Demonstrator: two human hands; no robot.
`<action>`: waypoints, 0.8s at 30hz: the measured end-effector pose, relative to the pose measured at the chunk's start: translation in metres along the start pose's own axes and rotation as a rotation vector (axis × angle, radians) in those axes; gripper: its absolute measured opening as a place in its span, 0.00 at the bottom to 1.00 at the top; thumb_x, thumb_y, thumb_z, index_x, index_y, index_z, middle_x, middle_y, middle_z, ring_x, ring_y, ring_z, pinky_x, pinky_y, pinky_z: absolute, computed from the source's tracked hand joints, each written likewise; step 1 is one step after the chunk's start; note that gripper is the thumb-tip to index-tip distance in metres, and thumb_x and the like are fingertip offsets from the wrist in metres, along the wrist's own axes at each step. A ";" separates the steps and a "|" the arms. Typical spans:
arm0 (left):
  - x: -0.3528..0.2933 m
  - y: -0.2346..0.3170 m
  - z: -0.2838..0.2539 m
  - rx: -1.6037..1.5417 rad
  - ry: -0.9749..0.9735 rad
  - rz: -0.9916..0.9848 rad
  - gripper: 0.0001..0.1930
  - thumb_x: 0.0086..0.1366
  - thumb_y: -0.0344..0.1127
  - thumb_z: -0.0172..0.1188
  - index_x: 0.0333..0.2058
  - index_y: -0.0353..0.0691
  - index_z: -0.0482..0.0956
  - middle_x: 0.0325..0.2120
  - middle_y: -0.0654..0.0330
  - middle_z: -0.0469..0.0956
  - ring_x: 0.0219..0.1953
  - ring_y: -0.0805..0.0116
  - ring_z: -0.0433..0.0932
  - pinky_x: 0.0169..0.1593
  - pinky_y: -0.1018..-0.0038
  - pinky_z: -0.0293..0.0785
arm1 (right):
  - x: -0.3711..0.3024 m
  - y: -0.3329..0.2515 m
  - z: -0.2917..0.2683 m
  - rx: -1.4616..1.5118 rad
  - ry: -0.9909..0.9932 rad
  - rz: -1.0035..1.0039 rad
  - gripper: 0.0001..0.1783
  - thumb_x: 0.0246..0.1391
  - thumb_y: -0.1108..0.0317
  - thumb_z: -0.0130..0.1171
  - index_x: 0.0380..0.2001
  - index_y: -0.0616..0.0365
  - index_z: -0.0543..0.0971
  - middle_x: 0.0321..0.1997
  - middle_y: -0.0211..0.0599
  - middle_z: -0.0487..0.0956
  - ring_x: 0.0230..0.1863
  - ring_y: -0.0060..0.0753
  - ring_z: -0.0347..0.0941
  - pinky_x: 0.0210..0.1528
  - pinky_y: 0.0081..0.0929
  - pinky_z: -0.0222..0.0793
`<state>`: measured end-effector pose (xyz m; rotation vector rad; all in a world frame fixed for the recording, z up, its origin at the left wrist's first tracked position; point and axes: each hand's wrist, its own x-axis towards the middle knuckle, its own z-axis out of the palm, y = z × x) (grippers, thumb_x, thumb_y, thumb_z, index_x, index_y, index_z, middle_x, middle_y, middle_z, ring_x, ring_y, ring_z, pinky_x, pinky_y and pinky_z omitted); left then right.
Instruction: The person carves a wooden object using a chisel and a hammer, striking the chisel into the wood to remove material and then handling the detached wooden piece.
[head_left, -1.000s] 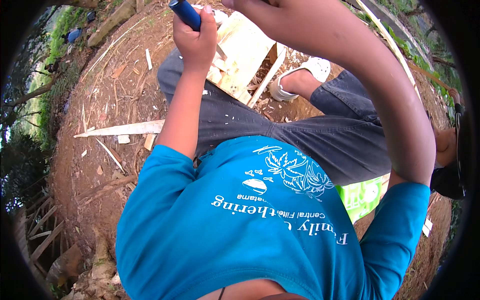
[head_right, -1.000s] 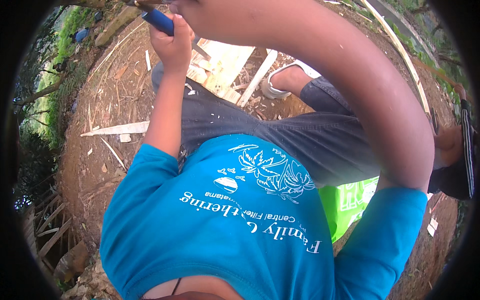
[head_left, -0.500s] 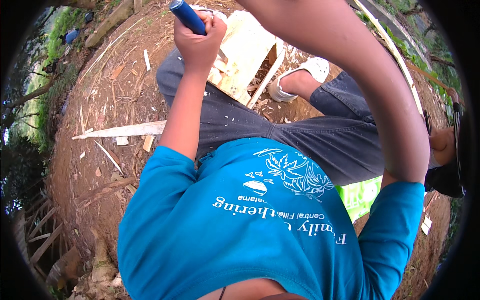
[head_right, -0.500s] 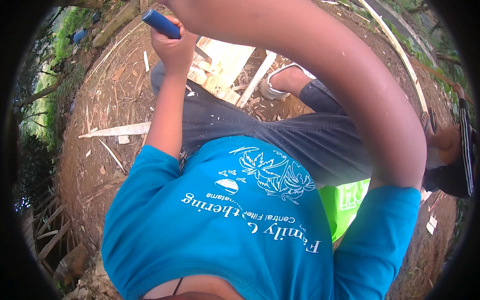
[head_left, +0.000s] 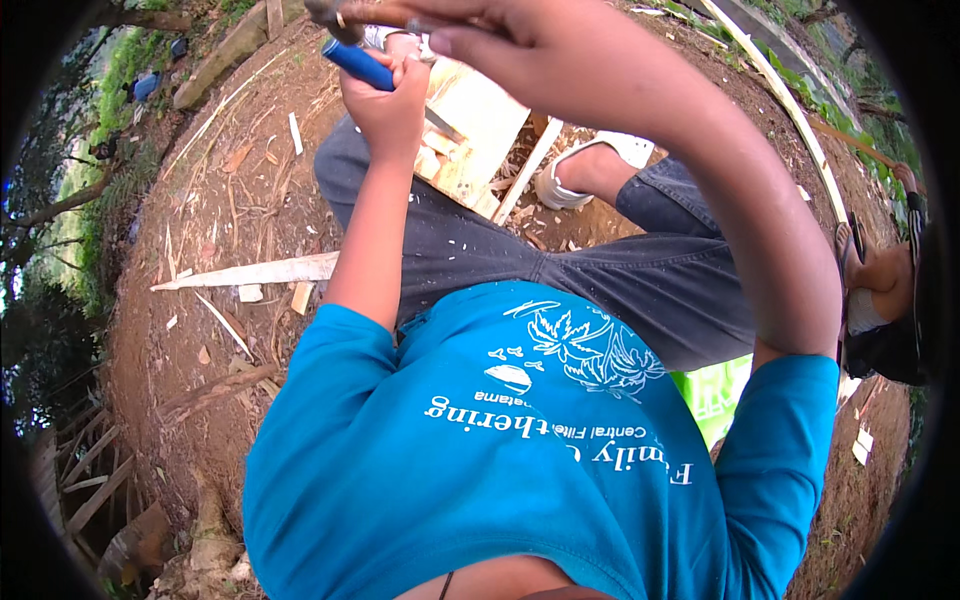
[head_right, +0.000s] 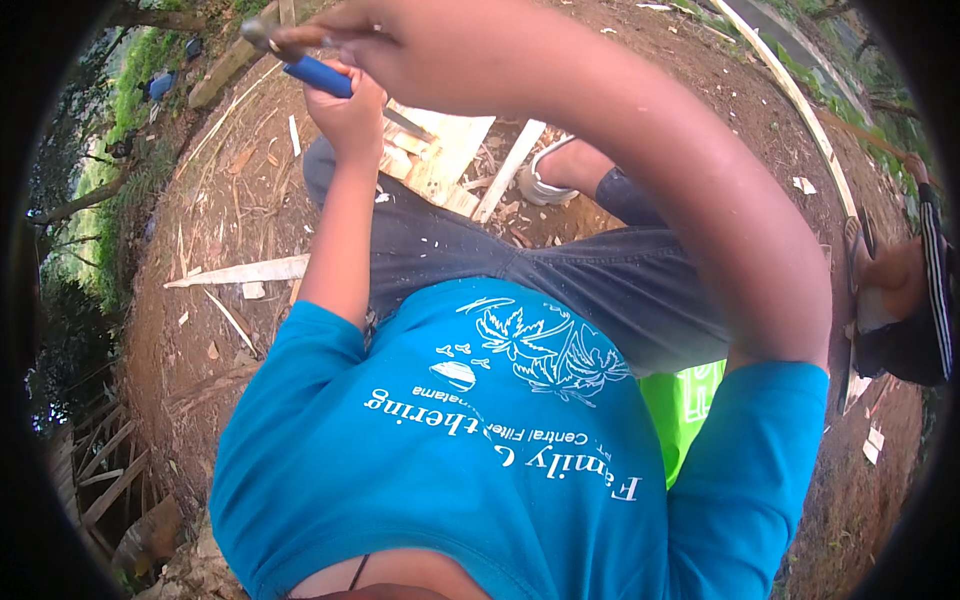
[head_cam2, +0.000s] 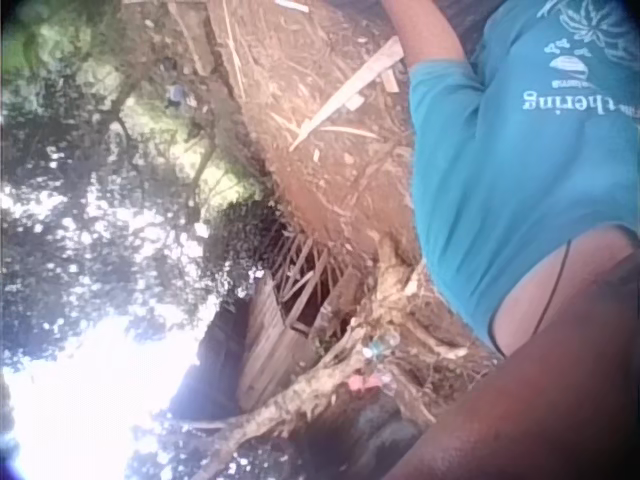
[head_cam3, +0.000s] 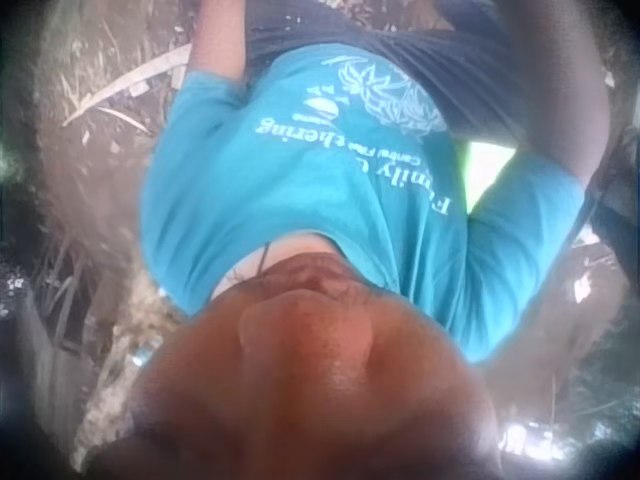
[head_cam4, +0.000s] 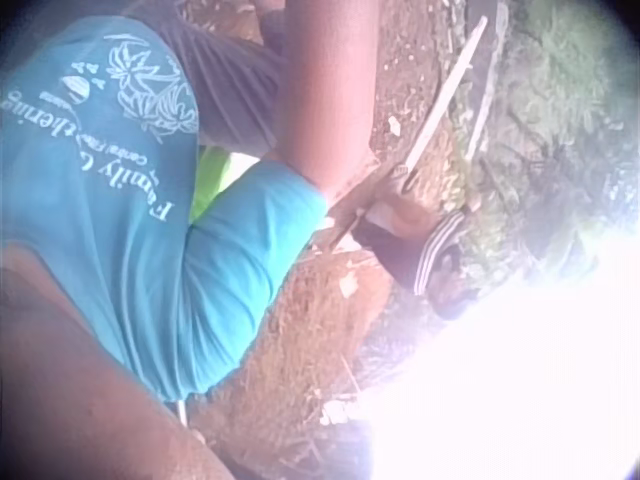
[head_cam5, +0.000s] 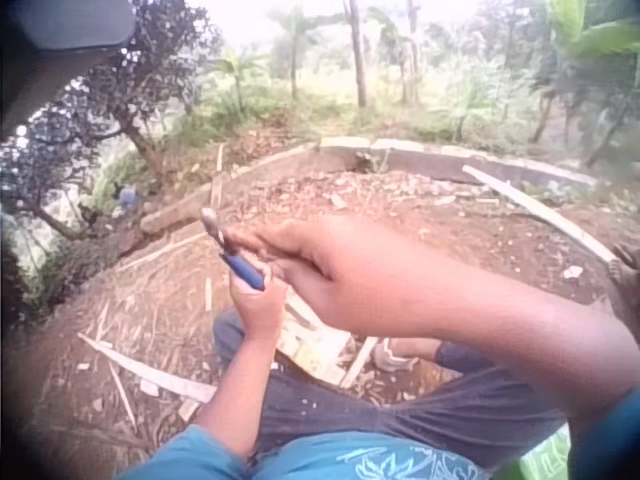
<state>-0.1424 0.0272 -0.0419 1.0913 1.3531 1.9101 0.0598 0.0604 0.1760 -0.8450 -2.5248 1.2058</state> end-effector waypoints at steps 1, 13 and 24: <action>-0.001 0.003 0.001 0.016 -0.025 0.028 0.18 0.56 0.17 0.65 0.35 0.42 0.64 0.23 0.71 0.67 0.24 0.85 0.66 0.30 0.84 0.68 | -0.006 -0.011 -0.011 0.081 -0.016 0.043 0.21 0.69 0.68 0.51 0.61 0.63 0.76 0.29 0.44 0.81 0.27 0.35 0.75 0.33 0.34 0.72; 0.009 0.037 0.032 0.130 -0.124 0.203 0.15 0.60 0.20 0.66 0.34 0.42 0.67 0.22 0.72 0.68 0.23 0.86 0.67 0.32 0.85 0.66 | -0.040 -0.025 -0.023 0.126 0.252 0.057 0.22 0.71 0.67 0.52 0.65 0.63 0.73 0.24 0.32 0.73 0.23 0.19 0.62 0.27 0.26 0.59; 0.013 0.028 0.029 0.114 -0.105 0.201 0.18 0.56 0.19 0.69 0.37 0.41 0.68 0.25 0.72 0.70 0.26 0.85 0.69 0.36 0.85 0.68 | 0.003 0.014 0.002 -0.017 0.331 -0.200 0.15 0.69 0.68 0.51 0.49 0.66 0.80 0.25 0.46 0.79 0.24 0.41 0.74 0.31 0.38 0.71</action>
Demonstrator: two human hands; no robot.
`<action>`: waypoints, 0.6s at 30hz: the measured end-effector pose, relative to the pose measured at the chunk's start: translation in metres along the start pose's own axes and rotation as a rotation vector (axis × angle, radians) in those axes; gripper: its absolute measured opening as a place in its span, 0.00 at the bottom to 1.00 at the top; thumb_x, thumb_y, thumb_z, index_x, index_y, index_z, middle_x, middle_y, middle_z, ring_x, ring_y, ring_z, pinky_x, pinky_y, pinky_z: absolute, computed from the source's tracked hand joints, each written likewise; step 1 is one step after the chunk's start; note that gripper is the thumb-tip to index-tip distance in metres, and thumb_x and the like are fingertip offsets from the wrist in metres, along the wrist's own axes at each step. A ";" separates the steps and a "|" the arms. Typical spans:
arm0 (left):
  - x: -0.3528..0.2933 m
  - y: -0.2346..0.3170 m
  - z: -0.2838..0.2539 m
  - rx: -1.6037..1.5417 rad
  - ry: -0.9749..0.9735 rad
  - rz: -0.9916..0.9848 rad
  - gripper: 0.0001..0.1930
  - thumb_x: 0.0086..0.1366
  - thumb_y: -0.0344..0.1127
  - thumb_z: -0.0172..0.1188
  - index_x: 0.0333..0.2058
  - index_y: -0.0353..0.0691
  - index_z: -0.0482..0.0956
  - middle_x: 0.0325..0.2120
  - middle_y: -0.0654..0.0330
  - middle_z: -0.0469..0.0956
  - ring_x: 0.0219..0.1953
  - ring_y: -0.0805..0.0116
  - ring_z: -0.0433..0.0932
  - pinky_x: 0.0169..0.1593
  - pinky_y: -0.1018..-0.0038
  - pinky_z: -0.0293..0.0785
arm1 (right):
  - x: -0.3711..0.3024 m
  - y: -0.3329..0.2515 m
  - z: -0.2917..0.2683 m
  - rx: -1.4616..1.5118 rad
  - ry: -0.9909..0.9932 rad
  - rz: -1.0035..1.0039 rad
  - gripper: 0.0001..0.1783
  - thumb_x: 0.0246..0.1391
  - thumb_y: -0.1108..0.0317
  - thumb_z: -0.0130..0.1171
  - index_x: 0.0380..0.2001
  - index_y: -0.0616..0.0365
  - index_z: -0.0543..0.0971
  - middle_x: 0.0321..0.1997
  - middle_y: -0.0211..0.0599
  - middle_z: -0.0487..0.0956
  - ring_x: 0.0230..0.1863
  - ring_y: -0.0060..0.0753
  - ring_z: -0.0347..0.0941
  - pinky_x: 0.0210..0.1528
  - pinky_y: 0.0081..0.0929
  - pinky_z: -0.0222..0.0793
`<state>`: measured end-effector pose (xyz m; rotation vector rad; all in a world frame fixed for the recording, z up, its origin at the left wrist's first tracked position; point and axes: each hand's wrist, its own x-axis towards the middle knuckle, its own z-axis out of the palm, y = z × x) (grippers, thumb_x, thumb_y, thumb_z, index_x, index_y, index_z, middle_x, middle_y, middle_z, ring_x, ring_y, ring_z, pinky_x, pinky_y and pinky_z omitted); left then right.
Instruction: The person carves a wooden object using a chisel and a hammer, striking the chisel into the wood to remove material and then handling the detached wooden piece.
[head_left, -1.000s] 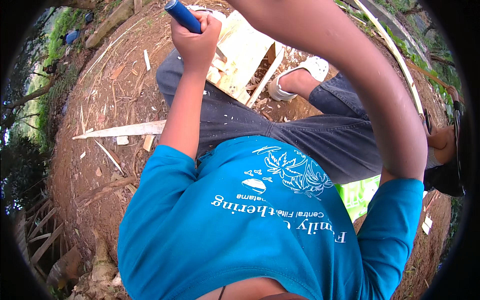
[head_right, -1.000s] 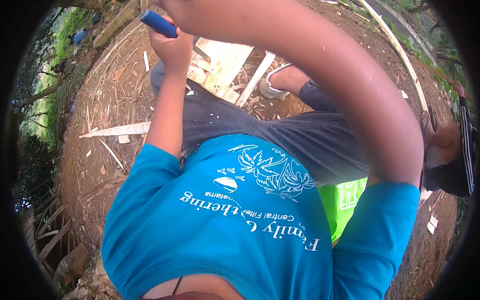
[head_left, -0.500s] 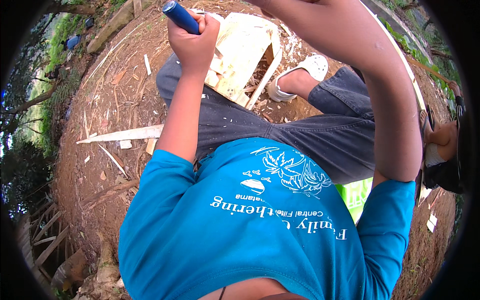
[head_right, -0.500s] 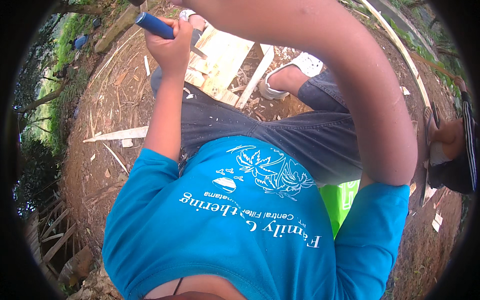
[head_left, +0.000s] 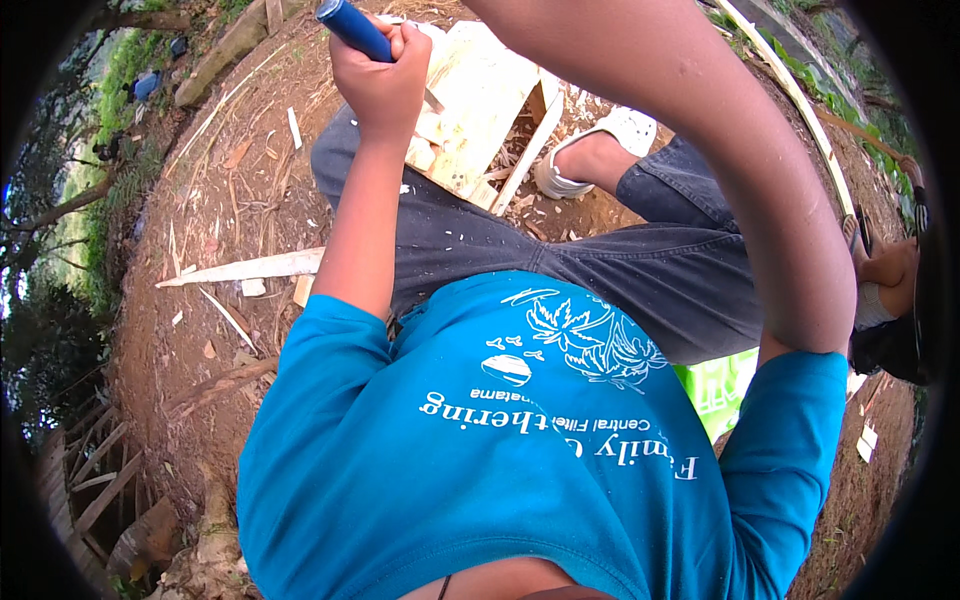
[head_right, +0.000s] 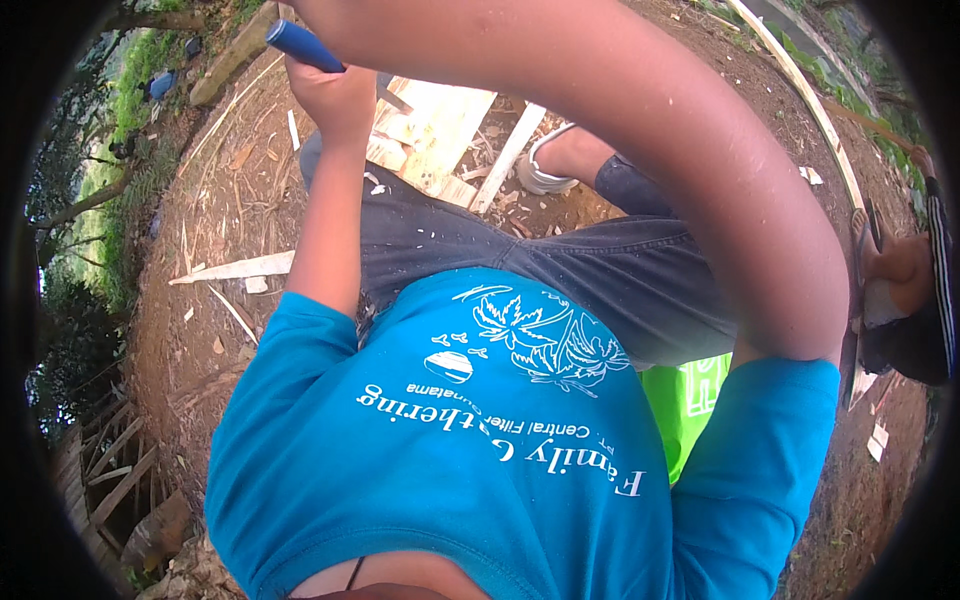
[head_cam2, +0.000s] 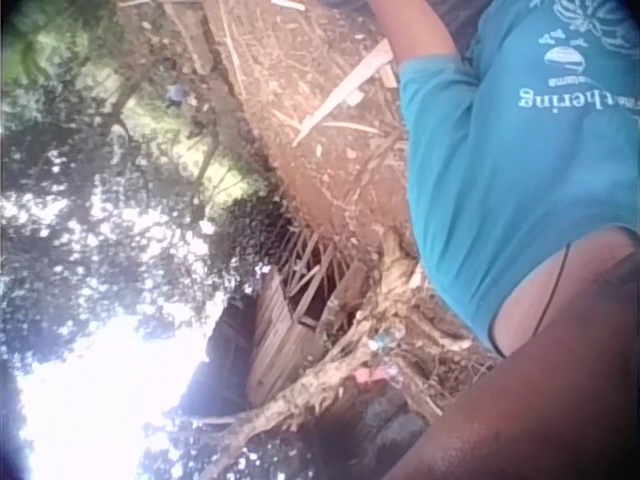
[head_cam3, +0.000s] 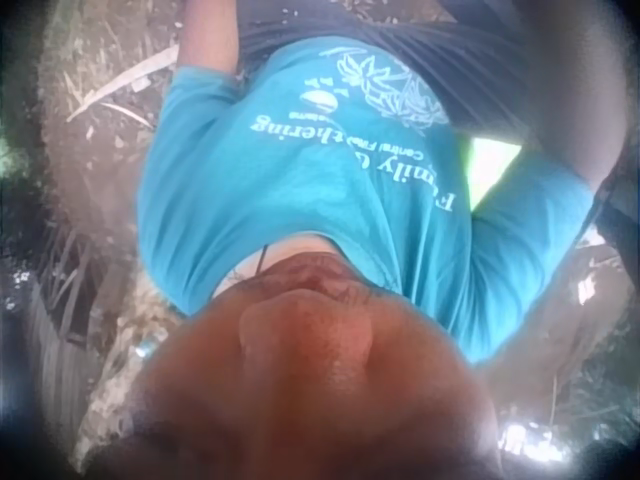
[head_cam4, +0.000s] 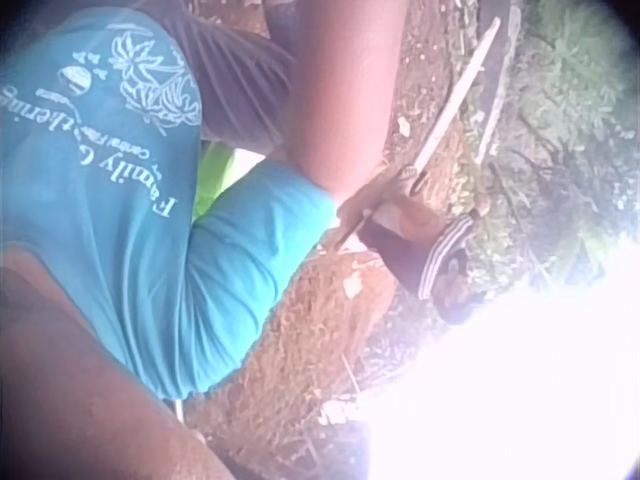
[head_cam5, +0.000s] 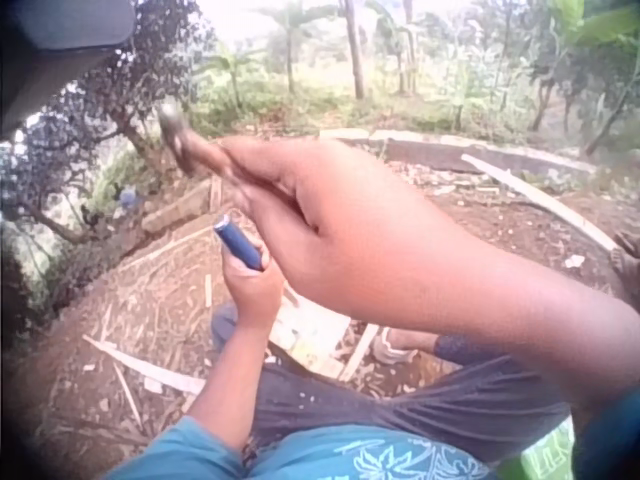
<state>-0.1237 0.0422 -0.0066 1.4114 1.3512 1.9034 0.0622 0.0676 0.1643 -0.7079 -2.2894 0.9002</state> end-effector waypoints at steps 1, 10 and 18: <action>0.003 -0.003 0.008 0.021 -0.022 0.024 0.19 0.56 0.19 0.69 0.37 0.41 0.68 0.26 0.72 0.70 0.26 0.85 0.69 0.36 0.85 0.69 | -0.003 -0.001 -0.003 -0.016 0.044 -0.034 0.15 0.69 0.68 0.51 0.49 0.66 0.81 0.25 0.48 0.79 0.25 0.44 0.75 0.32 0.39 0.72; 0.002 -0.014 0.002 -0.095 -0.005 -0.035 0.20 0.56 0.21 0.71 0.36 0.42 0.66 0.26 0.71 0.70 0.27 0.85 0.69 0.34 0.86 0.68 | 0.003 -0.013 -0.010 0.011 -0.152 0.177 0.17 0.67 0.67 0.51 0.52 0.65 0.80 0.33 0.55 0.83 0.32 0.49 0.81 0.37 0.41 0.76; -0.002 -0.027 -0.011 -0.026 0.008 -0.191 0.16 0.55 0.17 0.61 0.37 0.40 0.66 0.25 0.67 0.69 0.24 0.81 0.70 0.28 0.81 0.72 | -0.006 -0.007 0.000 -0.116 -0.232 0.121 0.19 0.66 0.67 0.51 0.54 0.66 0.80 0.33 0.56 0.84 0.33 0.52 0.82 0.39 0.43 0.77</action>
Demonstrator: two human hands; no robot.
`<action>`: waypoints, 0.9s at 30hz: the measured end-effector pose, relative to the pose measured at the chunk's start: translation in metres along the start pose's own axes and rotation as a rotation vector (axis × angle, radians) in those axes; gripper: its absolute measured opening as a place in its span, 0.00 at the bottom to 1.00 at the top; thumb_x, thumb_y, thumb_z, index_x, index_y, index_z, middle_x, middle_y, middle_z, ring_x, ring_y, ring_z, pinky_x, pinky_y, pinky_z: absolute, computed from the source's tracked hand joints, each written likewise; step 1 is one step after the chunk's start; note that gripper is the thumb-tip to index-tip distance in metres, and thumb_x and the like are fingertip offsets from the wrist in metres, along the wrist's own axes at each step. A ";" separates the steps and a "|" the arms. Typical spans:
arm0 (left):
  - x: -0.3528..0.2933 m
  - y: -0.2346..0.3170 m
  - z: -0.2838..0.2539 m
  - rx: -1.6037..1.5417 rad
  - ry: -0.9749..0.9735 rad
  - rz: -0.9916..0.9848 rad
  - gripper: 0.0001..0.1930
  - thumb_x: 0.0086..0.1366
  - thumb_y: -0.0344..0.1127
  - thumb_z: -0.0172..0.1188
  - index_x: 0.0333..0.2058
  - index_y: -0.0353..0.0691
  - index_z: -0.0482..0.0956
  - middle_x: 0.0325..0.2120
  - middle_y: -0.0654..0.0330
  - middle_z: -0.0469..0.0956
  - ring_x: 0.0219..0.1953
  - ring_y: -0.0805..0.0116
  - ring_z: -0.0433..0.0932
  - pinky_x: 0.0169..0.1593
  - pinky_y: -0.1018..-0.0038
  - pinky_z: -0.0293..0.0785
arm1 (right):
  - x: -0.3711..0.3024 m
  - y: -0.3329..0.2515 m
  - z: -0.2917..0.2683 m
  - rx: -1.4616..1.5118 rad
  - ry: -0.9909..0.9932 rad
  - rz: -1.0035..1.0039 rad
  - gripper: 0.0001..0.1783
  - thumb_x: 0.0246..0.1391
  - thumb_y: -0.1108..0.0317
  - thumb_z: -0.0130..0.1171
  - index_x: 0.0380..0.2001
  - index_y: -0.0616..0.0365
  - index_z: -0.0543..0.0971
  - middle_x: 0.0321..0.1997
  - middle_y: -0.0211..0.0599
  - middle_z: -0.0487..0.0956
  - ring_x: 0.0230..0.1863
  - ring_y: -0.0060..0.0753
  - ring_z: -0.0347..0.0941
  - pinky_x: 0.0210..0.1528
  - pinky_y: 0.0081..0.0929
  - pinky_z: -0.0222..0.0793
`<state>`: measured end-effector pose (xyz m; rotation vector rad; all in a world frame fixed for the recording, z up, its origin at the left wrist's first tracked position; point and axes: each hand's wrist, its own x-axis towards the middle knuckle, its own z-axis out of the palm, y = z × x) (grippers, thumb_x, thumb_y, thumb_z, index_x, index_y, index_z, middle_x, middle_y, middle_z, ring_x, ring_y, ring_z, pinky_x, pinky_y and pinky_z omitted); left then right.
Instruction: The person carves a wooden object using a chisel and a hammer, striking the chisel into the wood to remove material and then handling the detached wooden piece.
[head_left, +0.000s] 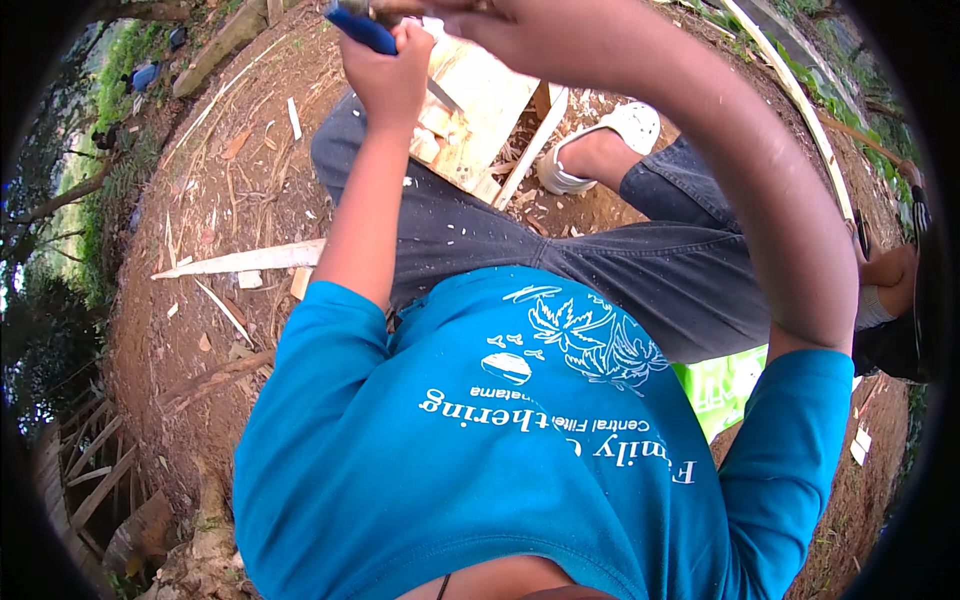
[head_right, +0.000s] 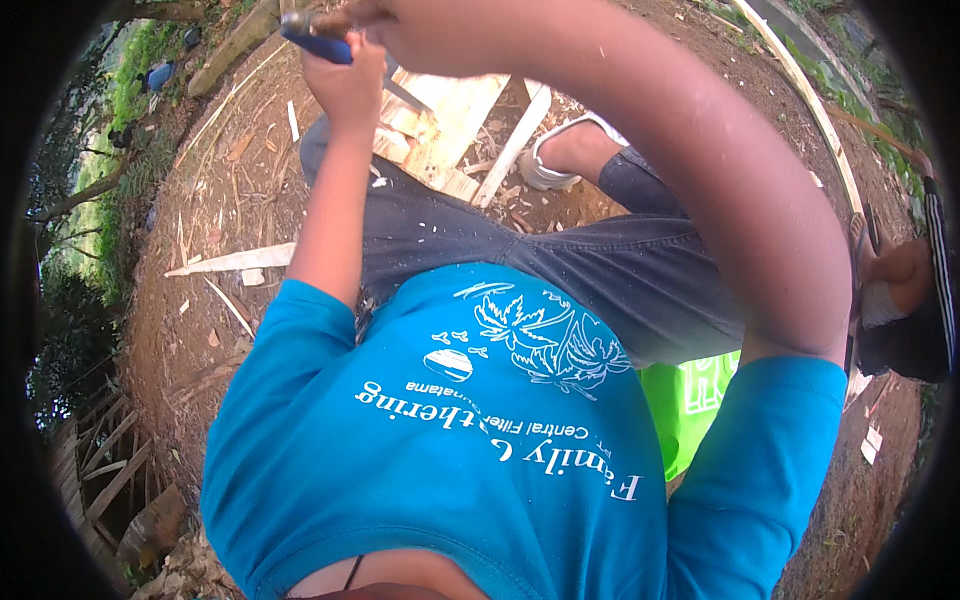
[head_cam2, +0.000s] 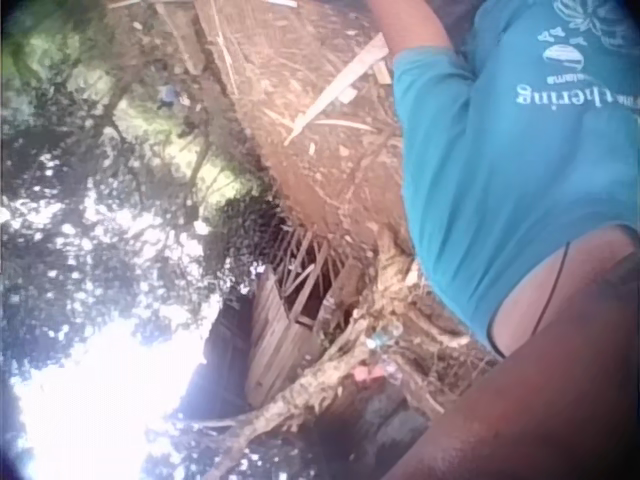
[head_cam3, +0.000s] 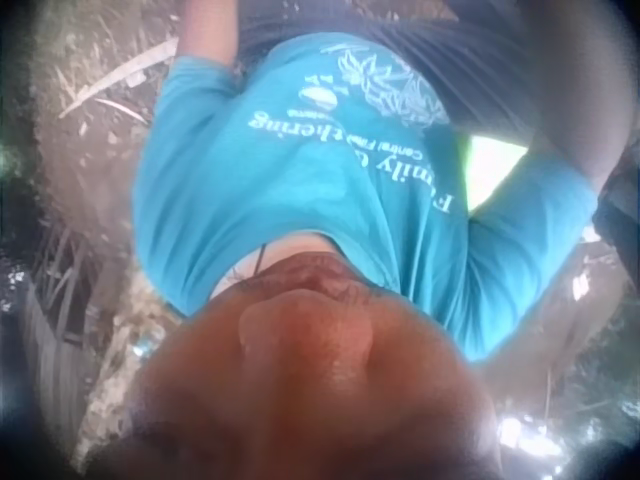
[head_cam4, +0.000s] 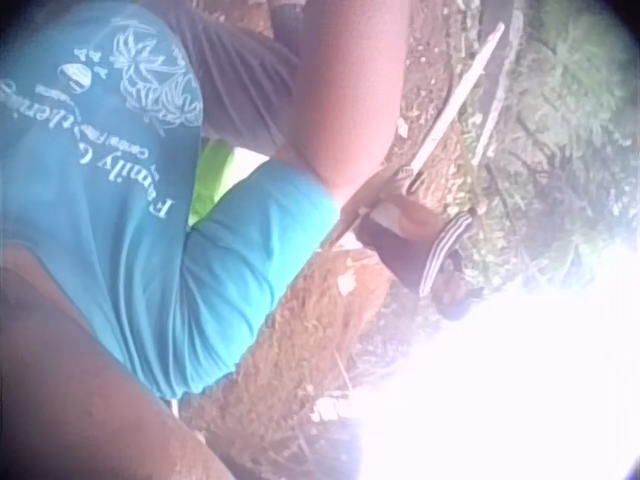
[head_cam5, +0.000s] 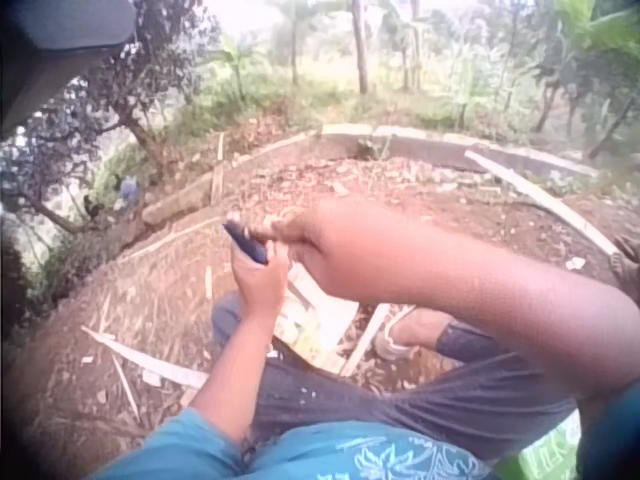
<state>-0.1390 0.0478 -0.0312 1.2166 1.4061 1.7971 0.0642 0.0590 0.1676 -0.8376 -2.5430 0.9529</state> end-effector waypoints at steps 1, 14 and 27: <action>-0.004 -0.004 0.009 -0.033 0.068 0.076 0.15 0.55 0.18 0.59 0.37 0.39 0.65 0.25 0.66 0.70 0.20 0.79 0.71 0.25 0.78 0.74 | -0.005 0.000 -0.003 0.030 -0.024 0.026 0.20 0.67 0.67 0.51 0.56 0.64 0.80 0.33 0.55 0.84 0.32 0.50 0.81 0.39 0.43 0.77; 0.002 0.030 -0.003 -0.038 0.028 0.093 0.16 0.60 0.21 0.67 0.35 0.40 0.66 0.22 0.68 0.70 0.20 0.81 0.71 0.24 0.81 0.68 | -0.029 0.019 -0.009 0.487 0.246 0.033 0.23 0.72 0.68 0.52 0.67 0.60 0.72 0.24 0.20 0.67 0.24 0.12 0.55 0.26 0.19 0.54; -0.002 0.040 0.011 0.153 0.053 0.270 0.15 0.60 0.23 0.68 0.32 0.41 0.66 0.20 0.72 0.67 0.23 0.85 0.67 0.30 0.83 0.68 | -0.047 -0.003 -0.019 0.461 0.218 -0.004 0.23 0.72 0.68 0.52 0.67 0.60 0.73 0.23 0.25 0.69 0.25 0.16 0.57 0.27 0.23 0.56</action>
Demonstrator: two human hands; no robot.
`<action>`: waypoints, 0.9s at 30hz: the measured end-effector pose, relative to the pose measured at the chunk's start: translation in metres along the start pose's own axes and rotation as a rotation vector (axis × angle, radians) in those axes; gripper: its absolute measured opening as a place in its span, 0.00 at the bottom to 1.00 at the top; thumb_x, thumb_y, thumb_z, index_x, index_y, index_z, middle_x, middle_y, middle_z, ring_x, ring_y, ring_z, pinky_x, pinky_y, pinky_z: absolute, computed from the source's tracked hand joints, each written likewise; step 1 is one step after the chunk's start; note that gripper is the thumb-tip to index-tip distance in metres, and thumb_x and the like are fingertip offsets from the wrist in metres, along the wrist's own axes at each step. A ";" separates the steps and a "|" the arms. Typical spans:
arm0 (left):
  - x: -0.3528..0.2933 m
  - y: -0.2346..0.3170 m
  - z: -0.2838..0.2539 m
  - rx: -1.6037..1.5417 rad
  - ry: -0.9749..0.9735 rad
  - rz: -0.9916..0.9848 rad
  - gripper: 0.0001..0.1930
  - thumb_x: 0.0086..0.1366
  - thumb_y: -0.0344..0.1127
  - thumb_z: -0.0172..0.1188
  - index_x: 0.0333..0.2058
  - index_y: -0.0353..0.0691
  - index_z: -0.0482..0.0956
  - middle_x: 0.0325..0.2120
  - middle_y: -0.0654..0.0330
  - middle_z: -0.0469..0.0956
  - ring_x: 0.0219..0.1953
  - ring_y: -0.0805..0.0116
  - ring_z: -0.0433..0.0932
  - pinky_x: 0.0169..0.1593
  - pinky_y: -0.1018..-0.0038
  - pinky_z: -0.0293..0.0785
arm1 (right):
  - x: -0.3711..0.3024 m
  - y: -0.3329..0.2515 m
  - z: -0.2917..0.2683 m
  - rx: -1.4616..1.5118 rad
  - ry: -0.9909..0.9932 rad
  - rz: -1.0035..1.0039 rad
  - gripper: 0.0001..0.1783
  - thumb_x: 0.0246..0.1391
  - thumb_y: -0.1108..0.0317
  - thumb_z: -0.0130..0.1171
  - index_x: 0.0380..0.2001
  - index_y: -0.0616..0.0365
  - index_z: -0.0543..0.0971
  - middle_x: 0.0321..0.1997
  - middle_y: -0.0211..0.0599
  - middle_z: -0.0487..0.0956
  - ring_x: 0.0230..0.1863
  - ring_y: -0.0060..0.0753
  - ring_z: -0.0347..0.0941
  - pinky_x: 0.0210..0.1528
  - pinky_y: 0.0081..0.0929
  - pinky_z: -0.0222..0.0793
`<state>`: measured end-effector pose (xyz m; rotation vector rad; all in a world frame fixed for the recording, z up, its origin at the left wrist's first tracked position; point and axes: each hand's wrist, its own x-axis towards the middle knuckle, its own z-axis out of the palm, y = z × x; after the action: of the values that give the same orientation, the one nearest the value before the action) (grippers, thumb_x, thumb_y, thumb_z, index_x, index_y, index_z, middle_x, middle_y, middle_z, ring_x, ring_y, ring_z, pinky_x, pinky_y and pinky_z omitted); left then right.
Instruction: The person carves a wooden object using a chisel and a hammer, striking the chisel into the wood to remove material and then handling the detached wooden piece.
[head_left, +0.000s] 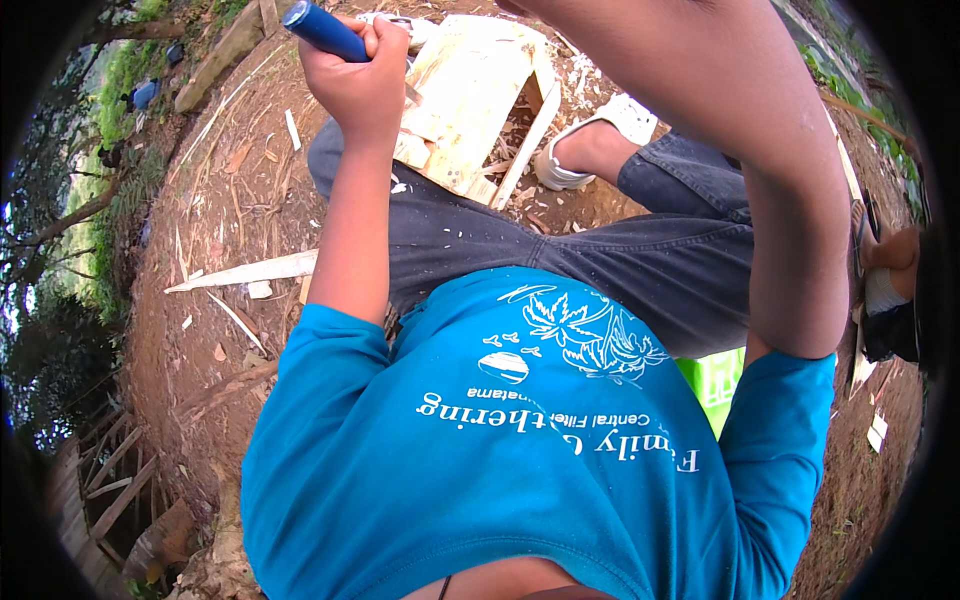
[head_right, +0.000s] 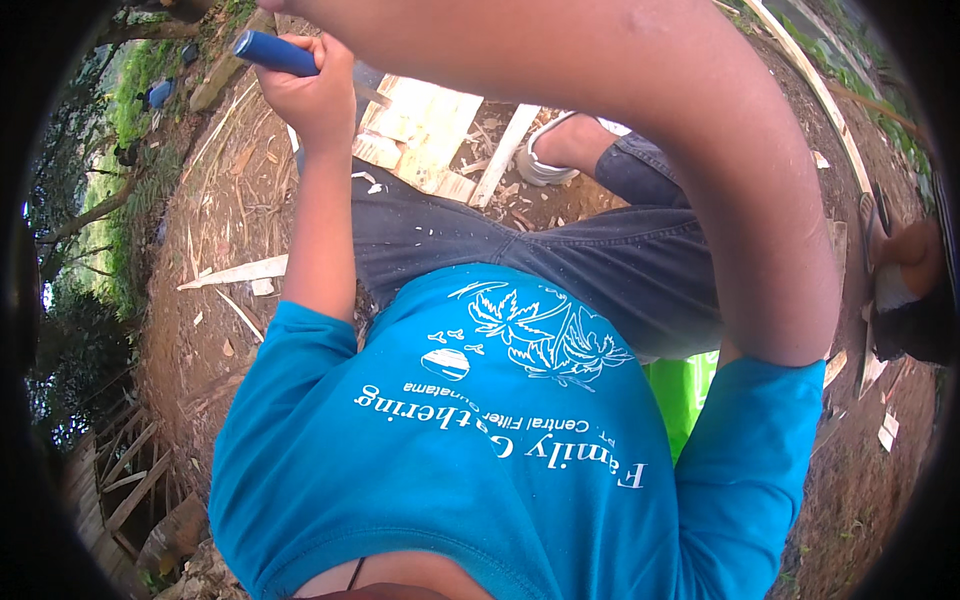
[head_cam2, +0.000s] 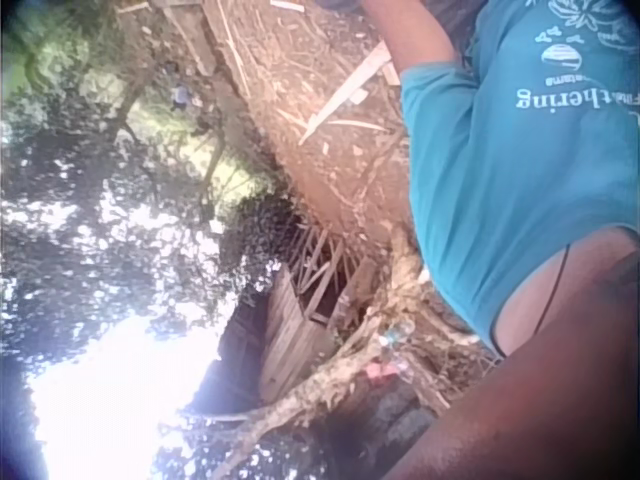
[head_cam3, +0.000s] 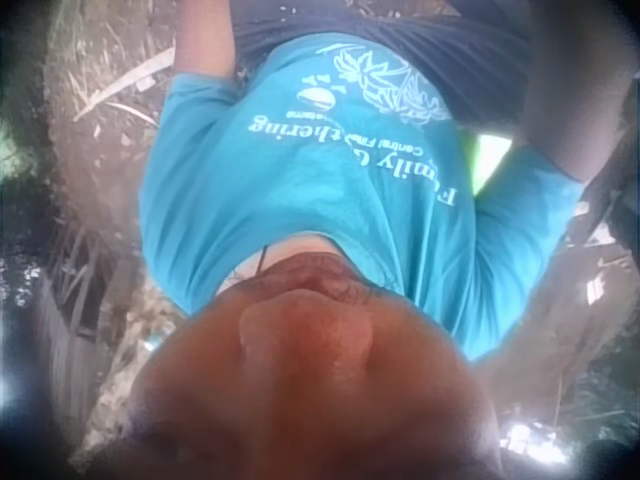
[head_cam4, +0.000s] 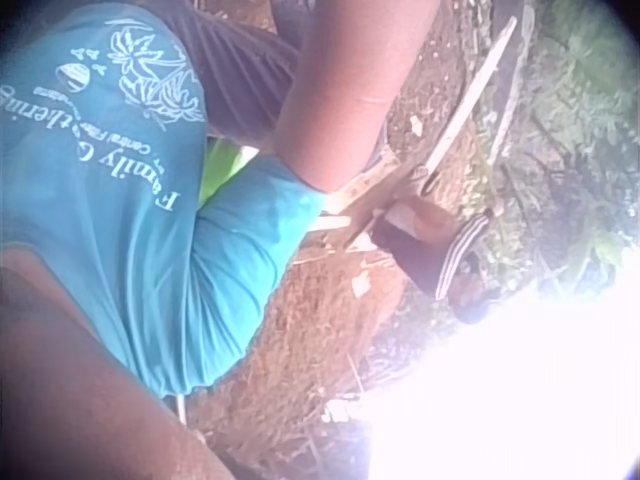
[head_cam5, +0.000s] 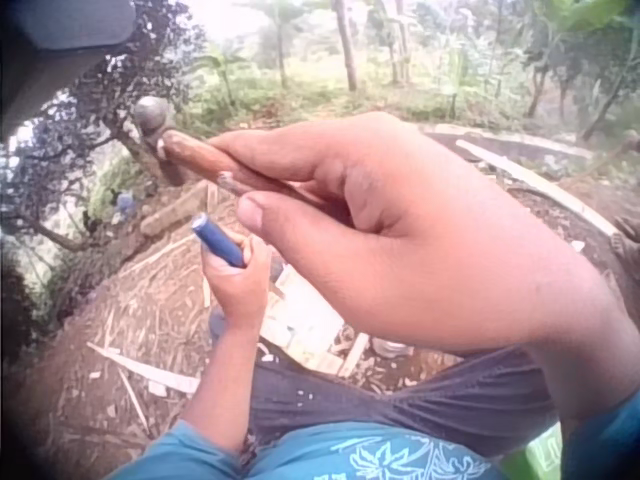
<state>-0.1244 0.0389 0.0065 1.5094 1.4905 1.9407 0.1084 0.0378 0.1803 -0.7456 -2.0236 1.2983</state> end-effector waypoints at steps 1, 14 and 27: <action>0.001 0.001 0.001 0.018 -0.009 0.010 0.15 0.60 0.23 0.68 0.32 0.41 0.66 0.20 0.72 0.67 0.23 0.85 0.67 0.30 0.83 0.68 | -0.001 -0.001 -0.001 -0.016 0.009 0.001 0.23 0.72 0.68 0.52 0.67 0.60 0.73 0.23 0.25 0.68 0.25 0.16 0.57 0.27 0.23 0.56; -0.016 0.004 0.009 -0.105 -0.090 -0.010 0.15 0.61 0.20 0.65 0.32 0.42 0.65 0.21 0.71 0.67 0.23 0.84 0.67 0.31 0.83 0.70 | -0.004 0.011 -0.005 0.027 0.110 0.025 0.23 0.73 0.66 0.53 0.67 0.59 0.73 0.22 0.21 0.66 0.23 0.13 0.54 0.26 0.21 0.53; 0.001 0.001 0.004 -0.201 -0.012 -0.188 0.16 0.60 0.21 0.67 0.36 0.40 0.66 0.23 0.68 0.69 0.22 0.82 0.70 0.28 0.82 0.70 | -0.003 0.019 -0.025 0.185 0.044 0.030 0.23 0.73 0.67 0.51 0.67 0.62 0.71 0.21 0.20 0.64 0.20 0.12 0.53 0.22 0.20 0.50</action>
<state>-0.1209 0.0413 0.0078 1.2466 1.3339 1.9031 0.1320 0.0570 0.1700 -0.7138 -1.8346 1.4499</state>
